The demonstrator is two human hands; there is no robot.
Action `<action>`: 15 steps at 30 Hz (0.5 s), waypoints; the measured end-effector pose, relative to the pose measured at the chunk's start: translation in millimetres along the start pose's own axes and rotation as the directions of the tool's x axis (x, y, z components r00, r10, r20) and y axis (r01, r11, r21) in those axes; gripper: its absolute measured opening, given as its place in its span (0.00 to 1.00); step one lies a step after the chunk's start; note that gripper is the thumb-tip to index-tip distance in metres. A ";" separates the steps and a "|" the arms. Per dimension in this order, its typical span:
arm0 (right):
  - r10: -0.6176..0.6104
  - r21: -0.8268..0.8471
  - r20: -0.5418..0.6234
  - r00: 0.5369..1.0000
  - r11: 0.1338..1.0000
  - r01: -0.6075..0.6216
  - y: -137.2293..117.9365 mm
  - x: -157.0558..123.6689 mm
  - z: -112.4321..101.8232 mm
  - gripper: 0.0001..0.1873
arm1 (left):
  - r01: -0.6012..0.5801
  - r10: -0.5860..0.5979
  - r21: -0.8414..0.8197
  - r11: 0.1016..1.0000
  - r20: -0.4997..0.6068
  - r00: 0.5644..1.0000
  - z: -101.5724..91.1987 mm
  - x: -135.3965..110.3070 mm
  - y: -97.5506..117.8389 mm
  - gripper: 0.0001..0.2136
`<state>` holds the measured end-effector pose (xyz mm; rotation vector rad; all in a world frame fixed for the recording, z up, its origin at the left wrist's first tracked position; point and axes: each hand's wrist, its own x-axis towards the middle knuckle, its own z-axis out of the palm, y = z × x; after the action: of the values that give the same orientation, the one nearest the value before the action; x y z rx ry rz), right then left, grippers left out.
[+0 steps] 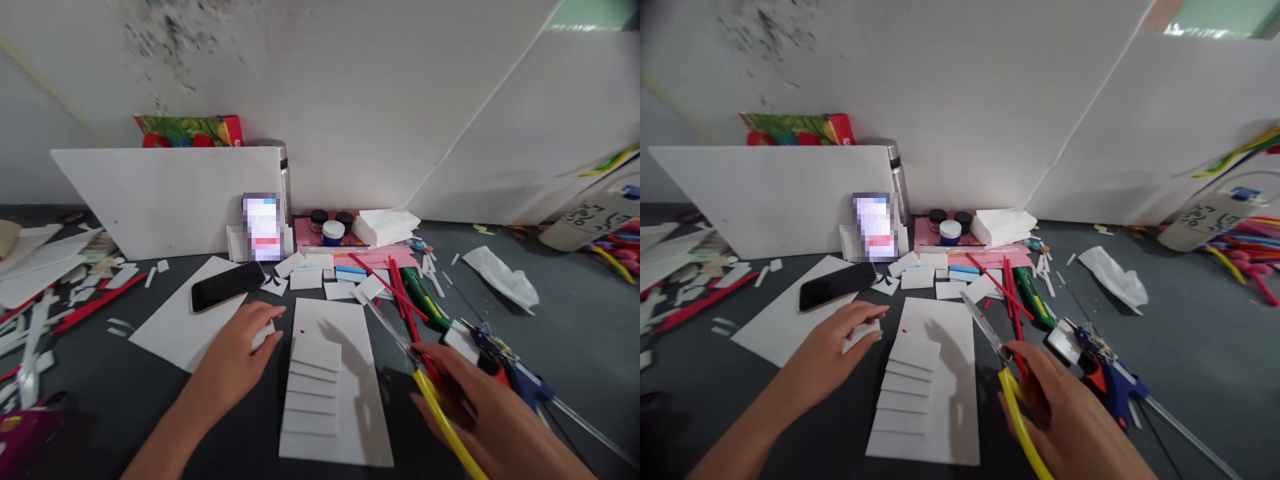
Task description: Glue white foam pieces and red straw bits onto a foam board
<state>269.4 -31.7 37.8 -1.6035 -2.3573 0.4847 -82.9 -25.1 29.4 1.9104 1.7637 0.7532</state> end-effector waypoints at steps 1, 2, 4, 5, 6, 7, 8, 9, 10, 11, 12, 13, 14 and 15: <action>-0.011 0.005 0.023 1.000 1.000 0.011 -3.2 3.0 -1.2 0.26 | 0.048 -0.047 -0.054 0.997 0.015 0.999 4.5 -0.3 6.0 0.15; -0.030 -0.001 0.034 0.999 1.000 0.031 -6.4 5.6 -2.3 0.29 | 0.096 -0.094 -0.106 0.990 0.022 0.995 9.4 -0.4 10.9 0.14; -0.081 -0.023 0.029 0.996 0.996 0.082 -13.4 10.9 -4.6 0.32 | 0.142 -0.136 -0.185 0.972 0.045 0.990 18.9 -0.1 16.4 0.13; -0.110 -0.034 0.023 0.994 0.993 0.111 -17.4 13.8 -5.9 0.32 | 0.149 -0.142 -0.208 0.967 0.047 0.989 22.9 0.2 17.2 0.13; -0.133 -0.043 0.028 0.991 0.990 0.134 -21.8 17.2 -7.2 0.32 | 0.150 -0.144 -0.224 0.963 0.046 0.989 26.2 0.3 17.0 0.13; -0.147 -0.051 0.047 0.988 0.988 0.149 -26.4 21.1 -8.4 0.31 | 0.149 -0.143 -0.233 0.961 0.042 0.989 28.6 0.3 16.2 0.13; -0.153 -0.060 0.072 0.986 0.986 0.157 -30.9 25.3 -9.5 0.30 | 0.149 -0.144 -0.239 0.959 0.039 0.989 30.2 0.1 15.2 0.13; -0.152 -0.072 0.101 0.983 0.985 0.160 -35.3 29.9 -10.3 0.29 | 0.155 -0.150 -0.246 0.957 0.036 0.988 31.2 -0.2 14.3 0.13; -0.148 -0.088 0.127 0.981 0.983 0.160 -39.2 34.4 -10.8 0.27 | 0.166 -0.163 -0.256 0.952 0.036 0.986 31.6 -0.6 13.6 0.12; -0.145 -0.104 0.152 0.978 0.981 0.162 -42.5 38.8 -11.0 0.26 | 0.186 -0.182 -0.265 0.946 0.038 0.982 31.7 -1.1 13.2 0.12; -0.147 -0.116 0.175 0.974 0.979 0.168 -45.1 42.7 -11.0 0.26 | 0.212 -0.208 -0.274 0.938 0.043 0.977 31.7 -1.5 13.3 0.12; -0.157 -0.119 0.190 0.969 0.976 0.182 -47.0 46.0 -10.9 0.26 | 0.240 -0.235 -0.285 0.928 0.051 0.971 31.5 -1.7 13.7 0.11; -0.171 -0.114 0.206 0.964 0.974 0.197 -48.2 48.7 -10.9 0.26 | 0.266 -0.260 -0.298 0.917 0.062 0.964 31.5 -1.7 14.4 0.11; -0.185 -0.103 0.219 0.958 0.972 0.211 -48.9 50.7 -10.9 0.27 | 0.288 -0.279 -0.313 0.905 0.075 0.957 31.4 -1.6 15.2 0.11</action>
<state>213.7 0.4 68.6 -1.4035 -2.7206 0.4907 -51.0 -26.6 15.1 1.4075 1.7281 0.8399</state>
